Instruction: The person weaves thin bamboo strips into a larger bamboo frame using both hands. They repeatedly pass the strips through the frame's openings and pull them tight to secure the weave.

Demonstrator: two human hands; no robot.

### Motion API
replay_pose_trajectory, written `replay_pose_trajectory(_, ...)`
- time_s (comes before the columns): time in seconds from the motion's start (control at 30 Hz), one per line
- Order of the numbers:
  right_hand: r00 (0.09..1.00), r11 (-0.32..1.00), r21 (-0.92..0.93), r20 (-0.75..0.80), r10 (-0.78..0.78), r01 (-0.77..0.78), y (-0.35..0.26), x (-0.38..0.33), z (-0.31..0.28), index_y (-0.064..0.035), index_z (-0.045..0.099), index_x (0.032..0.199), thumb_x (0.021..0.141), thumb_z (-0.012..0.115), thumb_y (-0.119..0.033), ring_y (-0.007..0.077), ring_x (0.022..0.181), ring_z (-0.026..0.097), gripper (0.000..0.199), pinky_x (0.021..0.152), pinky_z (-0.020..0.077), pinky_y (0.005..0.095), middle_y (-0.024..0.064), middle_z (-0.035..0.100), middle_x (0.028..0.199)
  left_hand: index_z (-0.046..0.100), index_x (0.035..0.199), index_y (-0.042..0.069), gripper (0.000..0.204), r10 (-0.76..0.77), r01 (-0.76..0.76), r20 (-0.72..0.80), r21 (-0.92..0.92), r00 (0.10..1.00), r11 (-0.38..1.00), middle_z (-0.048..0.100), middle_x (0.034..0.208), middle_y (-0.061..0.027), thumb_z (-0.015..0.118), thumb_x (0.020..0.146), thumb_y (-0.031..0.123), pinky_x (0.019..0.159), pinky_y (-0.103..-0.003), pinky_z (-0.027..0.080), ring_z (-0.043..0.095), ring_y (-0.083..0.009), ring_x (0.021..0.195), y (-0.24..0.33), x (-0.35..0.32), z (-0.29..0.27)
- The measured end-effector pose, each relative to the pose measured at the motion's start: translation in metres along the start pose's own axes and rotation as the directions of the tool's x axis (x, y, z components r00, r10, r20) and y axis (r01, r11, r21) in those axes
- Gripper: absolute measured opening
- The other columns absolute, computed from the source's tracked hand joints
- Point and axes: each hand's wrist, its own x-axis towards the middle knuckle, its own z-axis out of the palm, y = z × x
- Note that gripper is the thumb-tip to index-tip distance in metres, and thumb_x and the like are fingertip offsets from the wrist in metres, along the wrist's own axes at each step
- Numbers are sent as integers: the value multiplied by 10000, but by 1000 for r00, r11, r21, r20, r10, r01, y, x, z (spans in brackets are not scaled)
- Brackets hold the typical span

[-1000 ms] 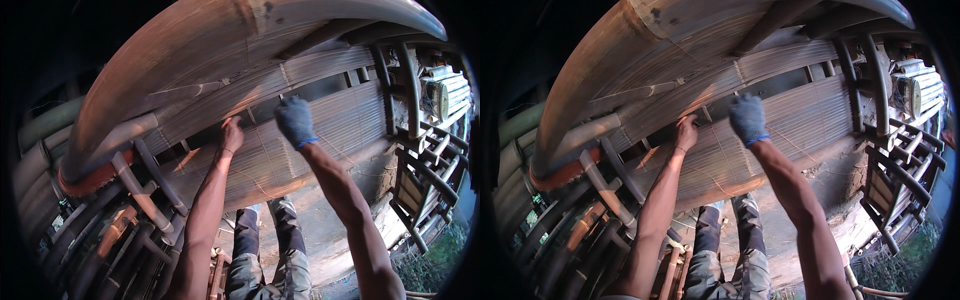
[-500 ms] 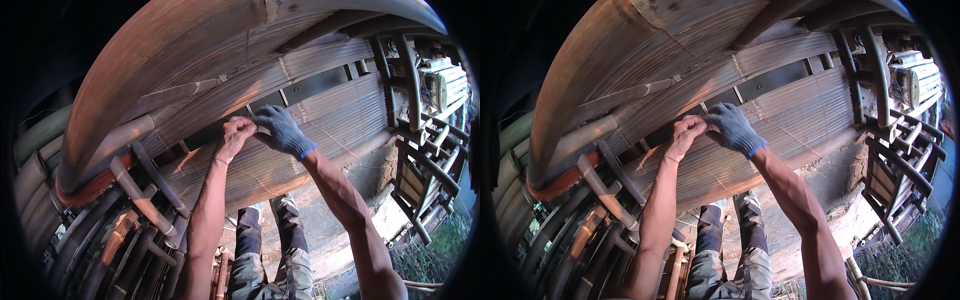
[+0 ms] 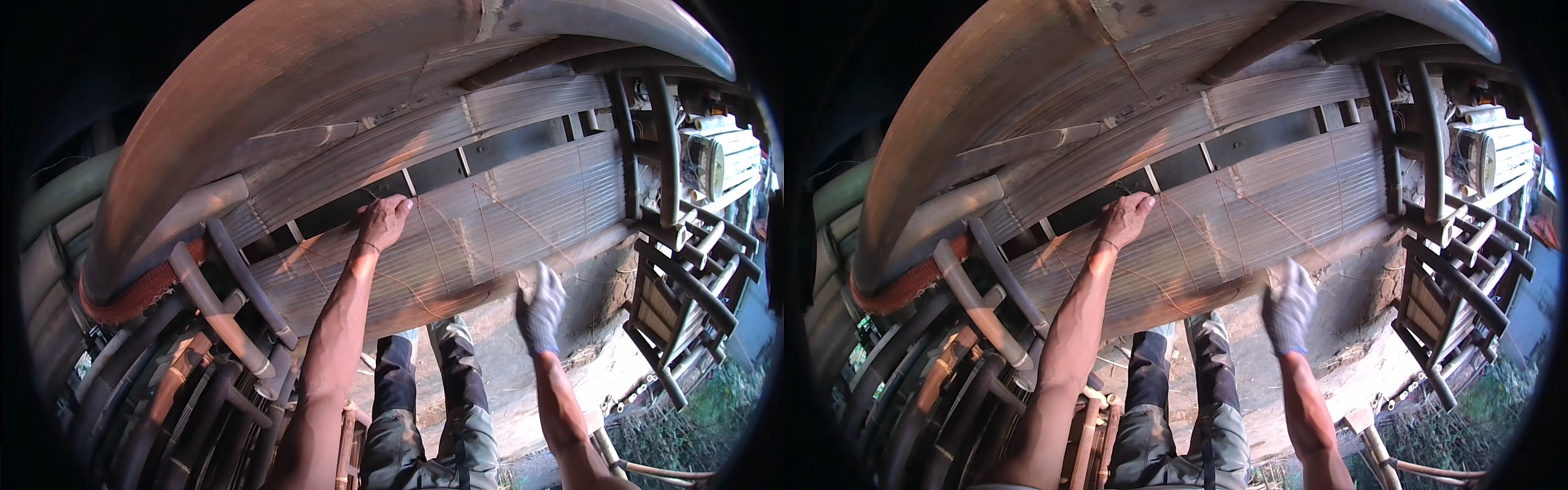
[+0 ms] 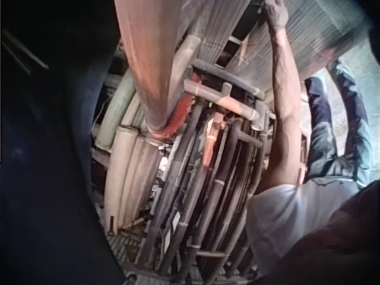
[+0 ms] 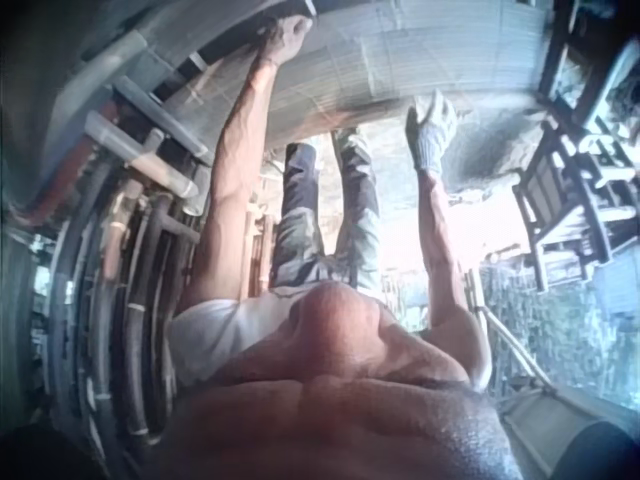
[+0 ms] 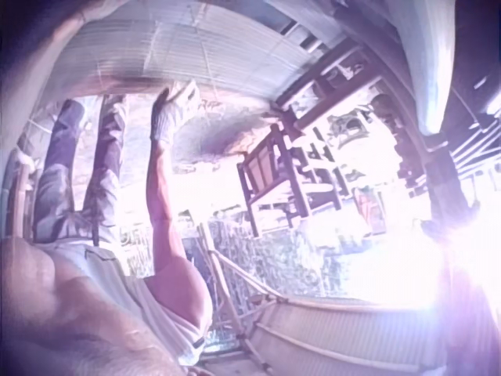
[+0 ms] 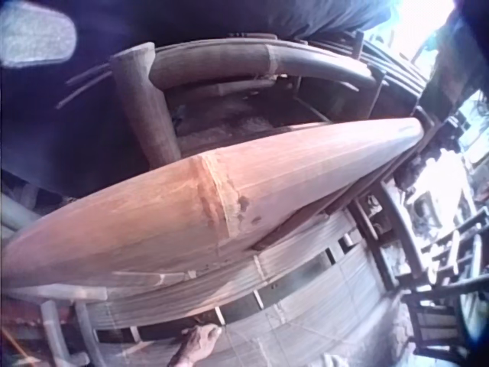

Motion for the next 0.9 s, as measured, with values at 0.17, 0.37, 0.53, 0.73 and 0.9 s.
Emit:
replay_pose_trajectory(0.17,933,933,29,-44,-356,358,-145,87,54,-58,567,1184,853,701,-262,369,1136,564,411,950,449,463,174,606,1176,712,982,193,238,68,-50,-236,81,969,995,724,924,-42,563,969,378,849,-479,380,621,-295,923,7,-1,17)
replay_pose_trajectory(0.37,973,975,53,76,-219,216,-164,105,78,-32,604,956,893,622,-217,392,840,676,196,713,560,438,203,647,1016,691,1040,193,234,-12,29,-214,77,977,997,668,1039,-40,598,941,384,909,-533,371,583,-299,1028,5,-2,18)
replay_pose_trajectory(0.53,661,890,424,719,-217,-168,-143,115,19,8,678,960,943,602,-257,322,717,700,277,616,580,427,218,703,1028,630,1185,196,347,-73,87,-153,86,986,992,590,1185,-74,605,923,422,946,-611,368,537,-339,1138,9,0,16)
replay_pose_trajectory(0.73,940,200,980,78,-332,-11,-137,128,-73,-26,678,860,1001,547,-325,223,990,668,355,971,493,423,181,699,1131,712,988,213,270,-69,81,-117,102,991,991,597,1101,-46,546,963,424,904,-588,375,539,-312,1087,2,0,12)
replay_pose_trajectory(0.9,893,667,726,177,-413,165,-116,148,-88,-54,658,777,985,501,-229,284,871,711,314,838,540,447,201,711,994,704,983,204,281,-61,68,-70,102,996,992,595,1106,-50,545,965,435,894,-602,381,539,-320,1089,3,2,10)
